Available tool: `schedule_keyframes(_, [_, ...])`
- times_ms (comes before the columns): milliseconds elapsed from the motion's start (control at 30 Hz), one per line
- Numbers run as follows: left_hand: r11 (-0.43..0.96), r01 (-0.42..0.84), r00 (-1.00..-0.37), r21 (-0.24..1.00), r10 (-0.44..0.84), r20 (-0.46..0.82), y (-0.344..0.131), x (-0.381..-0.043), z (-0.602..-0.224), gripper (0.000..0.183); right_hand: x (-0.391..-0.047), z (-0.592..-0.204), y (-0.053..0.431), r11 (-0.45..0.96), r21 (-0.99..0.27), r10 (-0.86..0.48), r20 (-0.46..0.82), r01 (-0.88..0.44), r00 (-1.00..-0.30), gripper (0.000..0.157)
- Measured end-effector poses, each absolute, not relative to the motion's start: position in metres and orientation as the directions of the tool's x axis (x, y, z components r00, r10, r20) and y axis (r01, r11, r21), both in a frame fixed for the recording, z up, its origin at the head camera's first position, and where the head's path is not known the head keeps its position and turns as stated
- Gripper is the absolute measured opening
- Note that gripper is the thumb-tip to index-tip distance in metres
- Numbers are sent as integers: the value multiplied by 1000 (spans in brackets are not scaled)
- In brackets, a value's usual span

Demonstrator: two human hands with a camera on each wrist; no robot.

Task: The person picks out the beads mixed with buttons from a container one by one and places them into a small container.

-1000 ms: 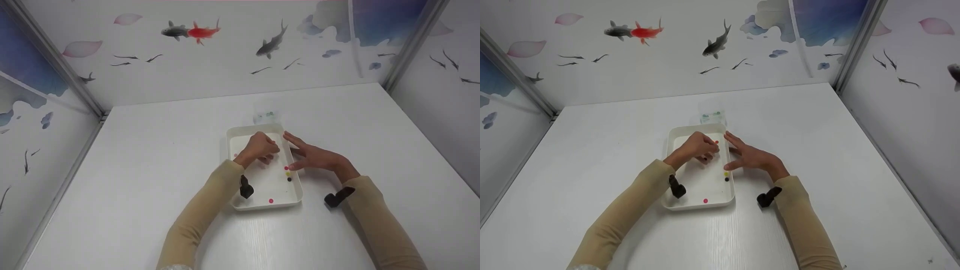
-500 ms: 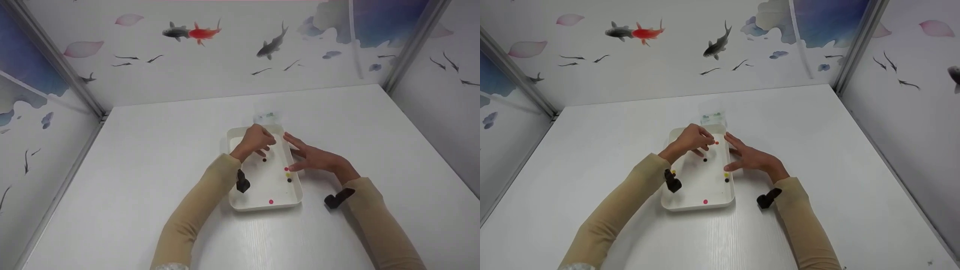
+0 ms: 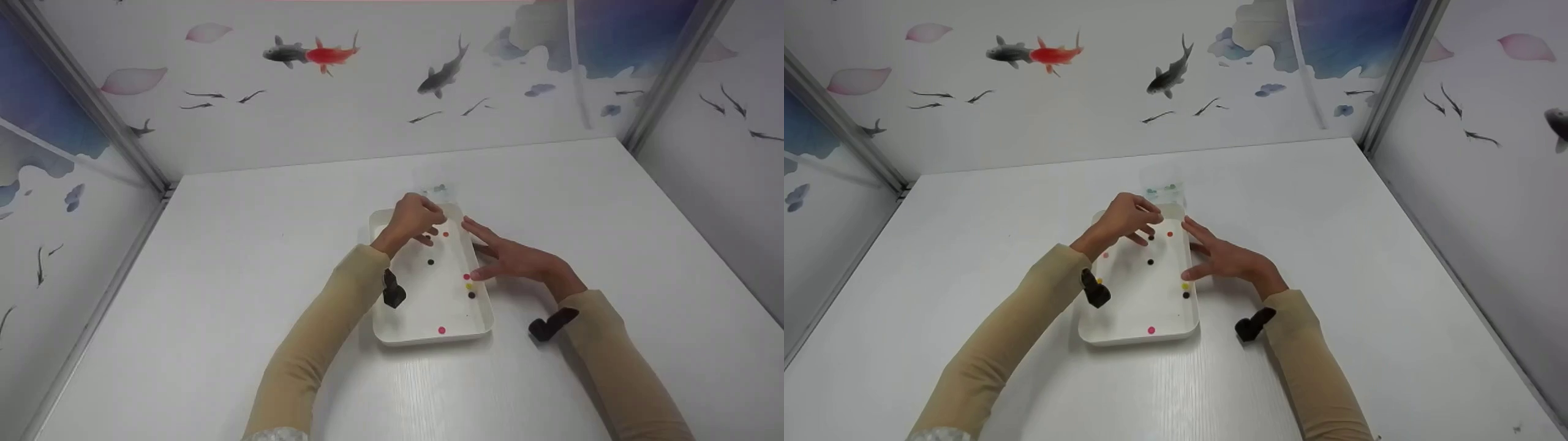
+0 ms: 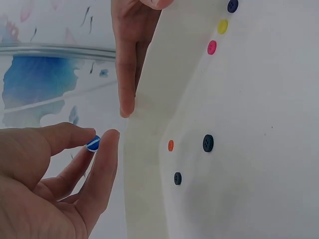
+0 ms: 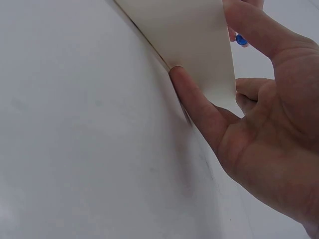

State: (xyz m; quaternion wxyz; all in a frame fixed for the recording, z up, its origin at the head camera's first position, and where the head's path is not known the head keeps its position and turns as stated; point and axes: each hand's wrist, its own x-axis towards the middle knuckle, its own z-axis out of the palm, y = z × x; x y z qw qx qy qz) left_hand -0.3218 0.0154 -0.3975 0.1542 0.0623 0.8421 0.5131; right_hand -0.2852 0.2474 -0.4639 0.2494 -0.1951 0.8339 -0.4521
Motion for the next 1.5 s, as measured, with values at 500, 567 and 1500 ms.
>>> schedule_keyframes(500, [321, -63, -973, 945, 192, -130, 13, -335, -397, 28, -285, -465, 246, 524, -846, -542, -239, -101, -806, 114])
schedule_keyframes(567, [315, -64, -974, 947, 186, -128, 13, -337, -399, 28, -285, -465, 247, 522, -847, -540, -239, -98, -807, 114])
schedule_keyframes(1500, [242, 80, -996, 967, 63, 67, 21, -360, -425, 24, -285, -465, 246, 543, -835, -525, -252, -92, -813, 113])
